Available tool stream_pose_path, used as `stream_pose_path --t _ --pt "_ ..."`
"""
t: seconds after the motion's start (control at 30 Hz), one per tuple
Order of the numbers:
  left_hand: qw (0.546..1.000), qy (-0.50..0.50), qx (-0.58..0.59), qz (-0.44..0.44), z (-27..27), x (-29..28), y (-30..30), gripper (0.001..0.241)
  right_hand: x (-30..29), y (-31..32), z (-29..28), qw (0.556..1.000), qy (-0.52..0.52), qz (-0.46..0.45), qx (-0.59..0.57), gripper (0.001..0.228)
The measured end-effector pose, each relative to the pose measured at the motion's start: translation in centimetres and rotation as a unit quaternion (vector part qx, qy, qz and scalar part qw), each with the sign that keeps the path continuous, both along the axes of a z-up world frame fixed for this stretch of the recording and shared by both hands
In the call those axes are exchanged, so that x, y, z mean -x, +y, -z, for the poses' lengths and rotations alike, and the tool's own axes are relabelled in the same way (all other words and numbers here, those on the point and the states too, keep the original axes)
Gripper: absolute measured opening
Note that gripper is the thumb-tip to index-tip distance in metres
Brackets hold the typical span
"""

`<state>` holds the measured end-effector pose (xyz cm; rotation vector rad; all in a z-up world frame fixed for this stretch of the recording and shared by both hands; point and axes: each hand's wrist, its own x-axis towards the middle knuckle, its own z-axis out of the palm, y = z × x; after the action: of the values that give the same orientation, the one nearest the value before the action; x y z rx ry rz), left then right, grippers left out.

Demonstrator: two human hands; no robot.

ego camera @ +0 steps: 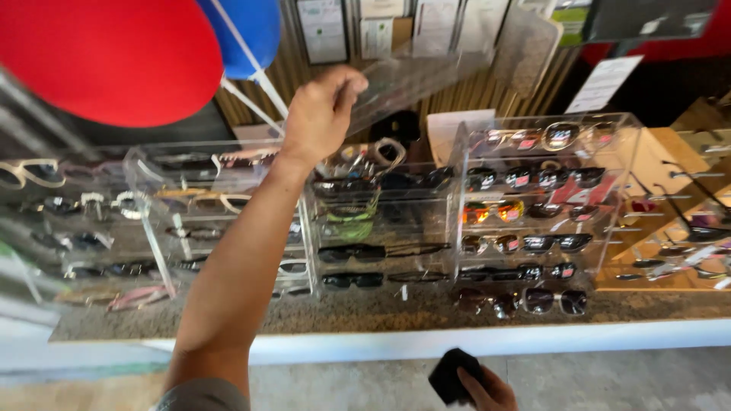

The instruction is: Cleaning a sunglasses display case and shelves.

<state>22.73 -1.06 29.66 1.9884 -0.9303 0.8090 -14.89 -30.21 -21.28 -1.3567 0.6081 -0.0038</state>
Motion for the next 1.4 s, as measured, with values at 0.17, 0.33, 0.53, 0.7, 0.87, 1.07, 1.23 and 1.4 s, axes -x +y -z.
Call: stream_pose_path --t 0.17,0.33,0.53,0.7,0.87,1.07,1.23,1.4 --pt "0.981 0.100 0.152 0.062 -0.3 11.1 4.3 0.016 -5.8 5.2 -18.9 0.993 -0.035 -0.093 0.065 0.032" --pt "0.888 0.312 0.339 -0.004 3.7 23.1 9.4 0.017 -10.3 6.9 -20.4 0.964 -0.104 -0.194 0.148 0.020" --pt "0.795 0.396 0.441 -0.131 13.7 36.7 13.2 0.029 -15.6 11.3 -19.5 0.680 -0.402 -0.273 0.549 0.018" --pt "0.687 0.393 0.582 -0.188 22.9 46.7 15.0 0.057 -17.0 11.3 -16.9 0.638 -0.324 -0.315 0.624 0.047" --pt "0.606 0.356 0.685 -0.192 32.3 53.0 18.5 0.092 -16.0 11.5 -17.3 0.626 -0.325 -0.313 0.636 0.054" --pt "0.504 0.329 0.747 -0.283 32.7 56.2 25.3 0.088 -9.0 16.8 -16.6 0.673 -0.455 -0.267 0.518 0.030" --pt "0.570 0.295 0.686 -0.343 36.0 59.4 33.6 0.073 -1.7 26.4 -10.3 0.735 -0.251 -0.437 0.453 0.028" --pt "0.586 0.294 0.628 -0.419 34.4 63.0 40.3 0.069 1.5 36.6 -7.5 0.693 -0.169 -0.557 0.426 0.031"
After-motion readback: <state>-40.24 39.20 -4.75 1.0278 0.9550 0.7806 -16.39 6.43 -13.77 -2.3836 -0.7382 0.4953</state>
